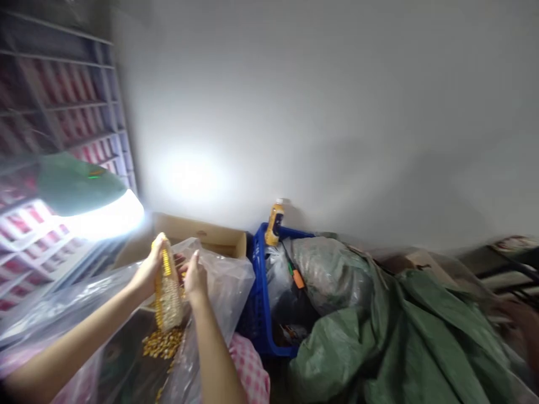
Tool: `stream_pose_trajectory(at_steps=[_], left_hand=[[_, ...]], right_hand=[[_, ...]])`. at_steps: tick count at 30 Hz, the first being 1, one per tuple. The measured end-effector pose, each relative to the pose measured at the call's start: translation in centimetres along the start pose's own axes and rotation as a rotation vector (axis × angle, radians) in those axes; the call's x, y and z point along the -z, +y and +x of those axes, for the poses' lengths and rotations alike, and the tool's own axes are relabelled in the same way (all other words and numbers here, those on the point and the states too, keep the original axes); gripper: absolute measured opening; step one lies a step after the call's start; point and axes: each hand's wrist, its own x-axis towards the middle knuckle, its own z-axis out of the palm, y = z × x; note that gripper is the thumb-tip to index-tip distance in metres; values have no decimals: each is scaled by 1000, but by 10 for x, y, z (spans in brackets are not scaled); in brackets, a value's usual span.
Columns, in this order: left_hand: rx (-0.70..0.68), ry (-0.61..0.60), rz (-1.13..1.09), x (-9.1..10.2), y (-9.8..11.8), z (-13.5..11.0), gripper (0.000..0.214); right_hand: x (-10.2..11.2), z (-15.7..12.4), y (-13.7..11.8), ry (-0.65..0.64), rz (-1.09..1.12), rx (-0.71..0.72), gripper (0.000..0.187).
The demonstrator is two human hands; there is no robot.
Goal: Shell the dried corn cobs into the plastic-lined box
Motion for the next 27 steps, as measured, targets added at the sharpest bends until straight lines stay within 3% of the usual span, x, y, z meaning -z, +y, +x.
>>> stream_pose_trajectory(at_steps=[1,3,6,8,12,18,24,27], left_hand=[[76,-28,-90,-1,-2,1,59],[72,10,-162,-6,-5,1,54],[-98,116,-73,-12,-10,-4,50],[-158,118,-15,-14,-15,-6,52],[-131,117,2,-10,-26,-1,55],[-40,-6,19,-5,-27,2,64],[-146,-5,89,-10,-13,-8,58],[-276,65,189,-17,-20,-11,51]], right_hand=[[2,-1,-2,-64,27,21,84],[3,-6,-4,-14,-77,146,77],[-5,-13,-3,188,-355,311,61],[-13,-14,1,242,-456,347,59],[-20,-10,10,255,-467,350,64],[-10,-8,8,265,-255,194,64],[7,-10,-3,-19,56,57,77],[4,-11,-4,186,-194,154,70]])
